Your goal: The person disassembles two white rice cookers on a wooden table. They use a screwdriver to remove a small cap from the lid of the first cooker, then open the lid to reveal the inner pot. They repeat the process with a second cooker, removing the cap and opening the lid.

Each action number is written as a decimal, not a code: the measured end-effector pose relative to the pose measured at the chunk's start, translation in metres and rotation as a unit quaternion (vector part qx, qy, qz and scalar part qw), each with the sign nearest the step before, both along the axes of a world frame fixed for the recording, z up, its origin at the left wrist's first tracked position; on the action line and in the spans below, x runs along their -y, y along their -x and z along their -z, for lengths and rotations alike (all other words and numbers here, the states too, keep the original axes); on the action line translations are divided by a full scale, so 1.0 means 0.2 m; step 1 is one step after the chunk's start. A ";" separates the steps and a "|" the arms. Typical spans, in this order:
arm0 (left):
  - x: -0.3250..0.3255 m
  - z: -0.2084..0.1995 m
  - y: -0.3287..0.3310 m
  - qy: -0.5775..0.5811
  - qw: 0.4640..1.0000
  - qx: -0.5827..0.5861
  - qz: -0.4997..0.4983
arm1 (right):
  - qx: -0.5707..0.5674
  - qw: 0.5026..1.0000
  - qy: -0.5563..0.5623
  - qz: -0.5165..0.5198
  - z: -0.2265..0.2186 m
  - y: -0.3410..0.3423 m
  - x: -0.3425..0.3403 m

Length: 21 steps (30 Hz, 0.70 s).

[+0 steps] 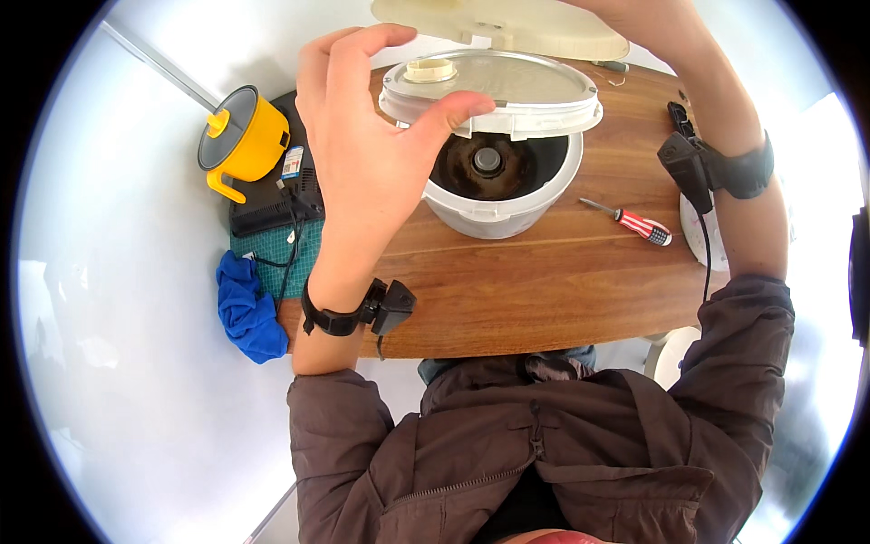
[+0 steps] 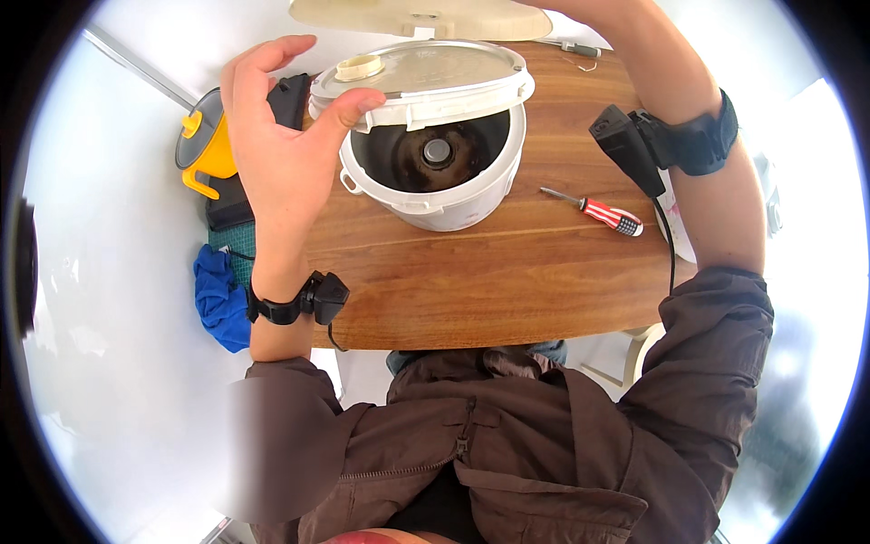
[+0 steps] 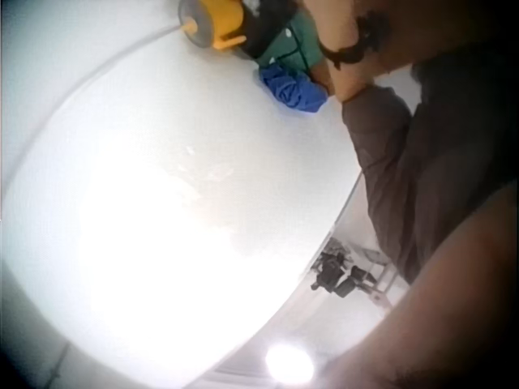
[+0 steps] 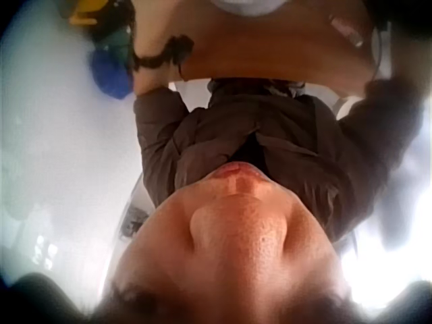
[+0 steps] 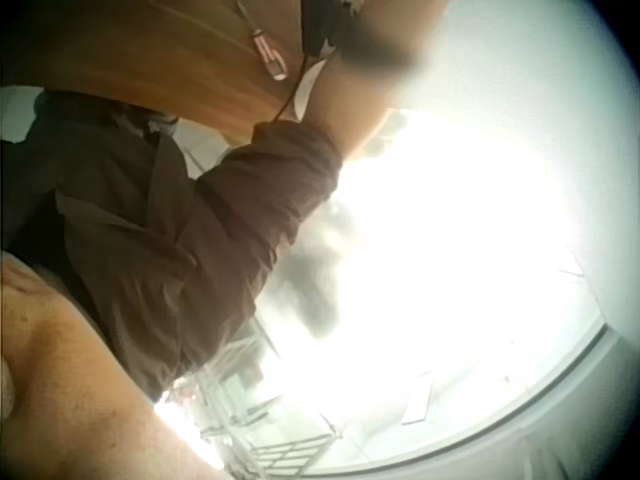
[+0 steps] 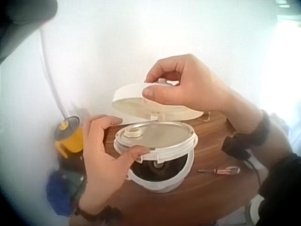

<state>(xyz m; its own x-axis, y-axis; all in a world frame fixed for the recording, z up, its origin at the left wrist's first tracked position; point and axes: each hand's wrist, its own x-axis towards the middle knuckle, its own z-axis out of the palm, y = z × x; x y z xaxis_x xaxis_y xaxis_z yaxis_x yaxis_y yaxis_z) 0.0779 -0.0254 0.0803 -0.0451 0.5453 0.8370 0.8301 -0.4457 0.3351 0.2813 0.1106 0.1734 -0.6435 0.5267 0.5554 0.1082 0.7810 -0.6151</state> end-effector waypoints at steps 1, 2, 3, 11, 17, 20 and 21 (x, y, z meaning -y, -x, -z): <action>-0.01 0.00 0.00 -0.007 1.000 0.012 -0.003 | -0.005 1.000 -0.002 -0.003 0.01 -0.01 -0.02; -0.01 0.01 0.00 -0.007 1.000 0.020 -0.001 | -0.010 1.000 -0.005 -0.009 0.02 0.00 -0.04; -0.03 0.03 0.02 -0.007 1.000 0.028 0.003 | -0.016 1.000 0.009 -0.017 0.02 -0.01 -0.04; -0.15 0.16 0.07 -0.007 0.987 0.137 0.085 | -0.042 0.988 0.130 -0.070 -0.02 -0.02 0.15; -0.17 0.16 0.07 -0.006 0.980 0.148 0.129 | 0.026 0.999 -0.006 -0.032 0.02 -0.01 0.13; -0.20 0.20 0.10 -0.031 0.975 0.154 0.156 | 0.043 0.990 -0.130 -0.017 -0.01 0.04 0.25; -0.22 0.21 0.10 -0.043 0.973 0.154 0.167 | 0.054 0.987 -0.149 -0.011 0.03 0.06 0.24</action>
<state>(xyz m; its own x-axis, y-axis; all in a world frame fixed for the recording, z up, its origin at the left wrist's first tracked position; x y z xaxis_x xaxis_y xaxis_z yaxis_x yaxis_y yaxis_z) 0.0575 0.0189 0.0381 -0.1335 0.5007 0.8553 0.4998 -0.7112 0.4943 0.2702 0.0626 0.1670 -0.7161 0.3364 0.6116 0.1419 0.9281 -0.3443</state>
